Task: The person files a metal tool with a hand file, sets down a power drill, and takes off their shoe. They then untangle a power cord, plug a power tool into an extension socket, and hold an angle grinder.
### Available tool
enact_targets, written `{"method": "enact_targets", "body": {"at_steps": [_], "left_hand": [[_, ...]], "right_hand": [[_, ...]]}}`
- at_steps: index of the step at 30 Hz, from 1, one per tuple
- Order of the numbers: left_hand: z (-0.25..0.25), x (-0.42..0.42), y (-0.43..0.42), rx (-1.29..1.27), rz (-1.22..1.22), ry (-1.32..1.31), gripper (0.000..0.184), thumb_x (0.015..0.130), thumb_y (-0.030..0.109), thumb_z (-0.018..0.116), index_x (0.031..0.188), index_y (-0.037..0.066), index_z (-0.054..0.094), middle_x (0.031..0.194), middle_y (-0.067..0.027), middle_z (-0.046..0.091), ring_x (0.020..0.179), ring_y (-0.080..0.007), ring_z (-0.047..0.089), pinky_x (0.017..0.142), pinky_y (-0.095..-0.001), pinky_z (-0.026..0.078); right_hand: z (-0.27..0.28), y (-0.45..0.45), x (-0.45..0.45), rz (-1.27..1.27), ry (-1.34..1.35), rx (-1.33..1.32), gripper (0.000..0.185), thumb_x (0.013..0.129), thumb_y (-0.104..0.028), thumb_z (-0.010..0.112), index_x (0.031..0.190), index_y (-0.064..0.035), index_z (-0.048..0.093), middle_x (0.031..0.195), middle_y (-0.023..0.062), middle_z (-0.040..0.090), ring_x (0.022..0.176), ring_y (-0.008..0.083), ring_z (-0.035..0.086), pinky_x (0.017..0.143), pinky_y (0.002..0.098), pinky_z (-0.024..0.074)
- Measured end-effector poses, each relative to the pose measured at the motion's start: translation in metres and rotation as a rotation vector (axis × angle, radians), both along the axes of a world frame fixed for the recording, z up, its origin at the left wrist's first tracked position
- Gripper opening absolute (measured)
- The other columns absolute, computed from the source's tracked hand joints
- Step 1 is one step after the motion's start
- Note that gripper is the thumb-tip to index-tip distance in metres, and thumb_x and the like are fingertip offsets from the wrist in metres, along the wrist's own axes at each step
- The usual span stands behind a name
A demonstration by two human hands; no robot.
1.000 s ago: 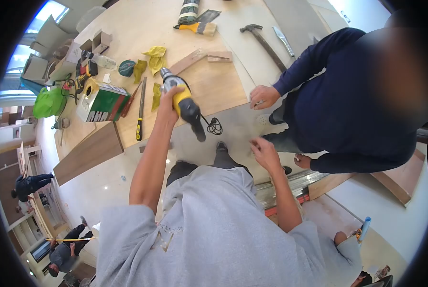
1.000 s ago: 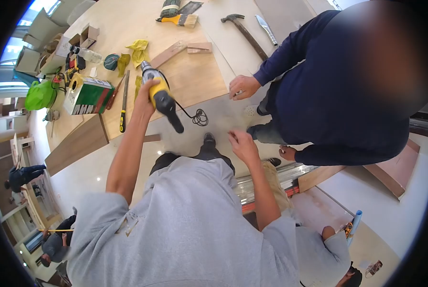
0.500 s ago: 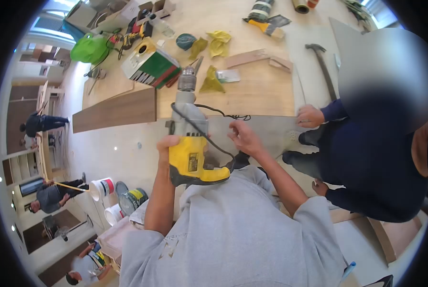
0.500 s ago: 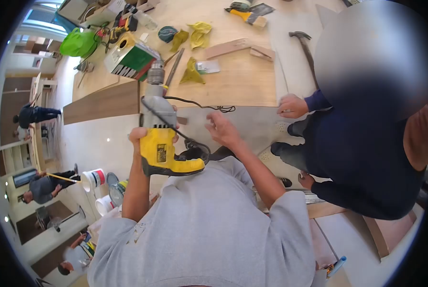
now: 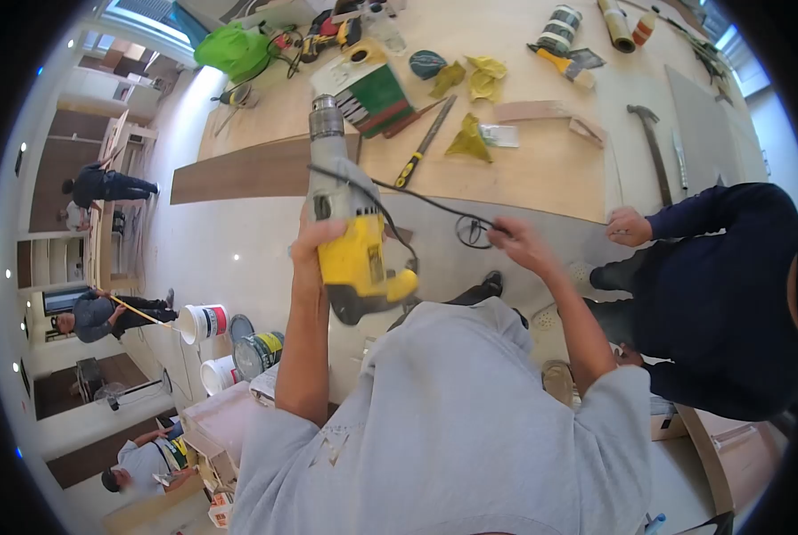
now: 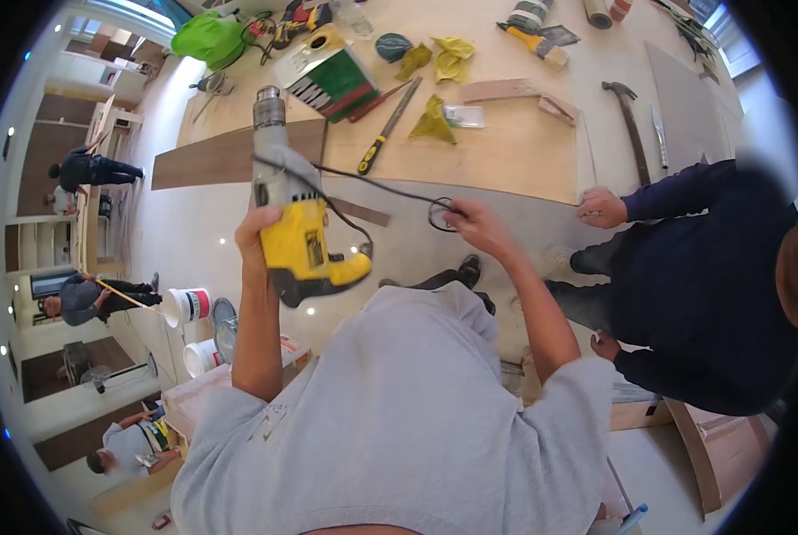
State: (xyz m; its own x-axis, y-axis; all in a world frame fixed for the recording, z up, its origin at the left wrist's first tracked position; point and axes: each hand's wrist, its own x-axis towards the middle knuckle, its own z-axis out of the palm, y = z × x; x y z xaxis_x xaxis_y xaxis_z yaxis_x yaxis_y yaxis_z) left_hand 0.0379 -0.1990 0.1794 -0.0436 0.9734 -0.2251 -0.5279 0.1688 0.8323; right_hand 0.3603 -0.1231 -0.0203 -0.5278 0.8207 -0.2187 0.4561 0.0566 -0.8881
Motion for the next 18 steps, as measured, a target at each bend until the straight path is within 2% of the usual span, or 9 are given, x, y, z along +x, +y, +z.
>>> {"method": "enact_targets", "body": {"at_steps": [3,6,8,9,10,13,15,16,18], "left_hand": [[-0.020,-0.033,0.001,0.129,0.177,0.282,0.073,0.072,0.006,0.074,0.140,0.004,0.046,0.107,-0.0169,0.064,0.082,-0.0293,0.071,0.074,-0.0418,0.063],[-0.032,-0.052,-0.002,0.172,0.326,0.312,0.062,0.080,0.004,0.070,0.136,0.004,0.046,0.109,-0.0156,0.062,0.088,-0.0265,0.068,0.076,-0.0400,0.062],[-0.049,-0.068,-0.004,0.211,0.448,0.281,0.056,0.086,0.010,0.070,0.135,0.006,0.045,0.112,-0.0153,0.063,0.094,-0.0274,0.069,0.082,-0.0432,0.062],[-0.045,-0.070,-0.004,0.228,0.489,0.171,0.053,0.087,0.011,0.070,0.135,0.005,0.046,0.112,-0.0152,0.064,0.096,-0.0280,0.069,0.084,-0.0438,0.061],[-0.038,-0.068,-0.005,0.241,0.537,0.059,0.050,0.089,0.013,0.069,0.134,0.005,0.047,0.113,-0.0150,0.064,0.097,-0.0285,0.069,0.086,-0.0444,0.061],[-0.036,-0.091,-0.014,0.204,0.568,-0.256,0.040,0.095,0.024,0.067,0.125,0.001,0.055,0.113,-0.0159,0.067,0.102,-0.0323,0.069,0.092,-0.0487,0.058],[-0.023,-0.103,-0.021,0.151,0.524,-0.412,0.039,0.095,0.028,0.067,0.121,0.000,0.058,0.113,-0.0171,0.067,0.104,-0.0341,0.069,0.093,-0.0502,0.058],[-0.031,-0.116,-0.024,0.119,0.483,-0.470,0.049,0.095,0.035,0.066,0.125,-0.003,0.057,0.117,-0.0214,0.065,0.106,-0.0382,0.067,0.095,-0.0527,0.056],[-0.013,-0.126,-0.050,0.067,0.211,-0.623,0.053,0.094,0.039,0.065,0.125,-0.002,0.058,0.112,-0.0207,0.067,0.103,-0.0367,0.068,0.091,-0.0518,0.058]], "right_hand": [[0.071,-0.027,-0.013,-0.189,0.038,0.000,0.021,0.100,-0.022,0.068,0.100,-0.0008,0.066,0.081,0.0158,0.065,0.069,0.0266,0.056,0.068,0.0390,0.0477],[0.144,-0.067,-0.061,0.103,0.141,0.022,0.013,0.100,-0.014,0.067,0.107,-0.0038,0.065,0.087,0.0091,0.064,0.078,0.0184,0.061,0.075,0.0341,0.0517],[0.175,-0.106,-0.104,0.407,0.179,0.069,0.035,0.102,-0.013,0.063,0.137,-0.0098,0.059,0.098,0.0148,0.069,0.088,0.0276,0.069,0.082,0.0390,0.0540],[0.176,-0.131,-0.126,0.461,0.147,0.072,0.047,0.103,-0.015,0.059,0.148,-0.0152,0.047,0.106,0.0185,0.070,0.096,0.0335,0.070,0.086,0.0436,0.0537],[0.170,-0.148,-0.147,0.523,0.111,0.072,0.060,0.103,-0.016,0.056,0.160,-0.0205,0.035,0.114,0.0221,0.071,0.104,0.0393,0.070,0.090,0.0483,0.0534],[0.153,-0.161,-0.196,0.589,0.036,-0.154,0.067,0.105,-0.018,0.054,0.166,-0.0239,0.026,0.119,0.0225,0.071,0.106,0.0400,0.070,0.092,0.0478,0.0526],[0.099,-0.152,-0.209,0.493,0.047,-0.137,0.052,0.104,-0.016,0.055,0.156,-0.0182,0.045,0.117,0.0195,0.070,0.104,0.0354,0.069,0.095,0.0441,0.0533],[0.071,-0.142,-0.206,0.445,0.059,-0.117,0.047,0.104,-0.016,0.056,0.151,-0.0151,0.052,0.118,0.0191,0.070,0.107,0.0338,0.069,0.096,0.0431,0.0532],[-0.012,-0.118,-0.196,0.331,0.033,-0.243,0.036,0.103,-0.018,0.060,0.138,-0.0098,0.063,0.120,0.0177,0.071,0.111,0.0301,0.068,0.101,0.0416,0.0515]]}}
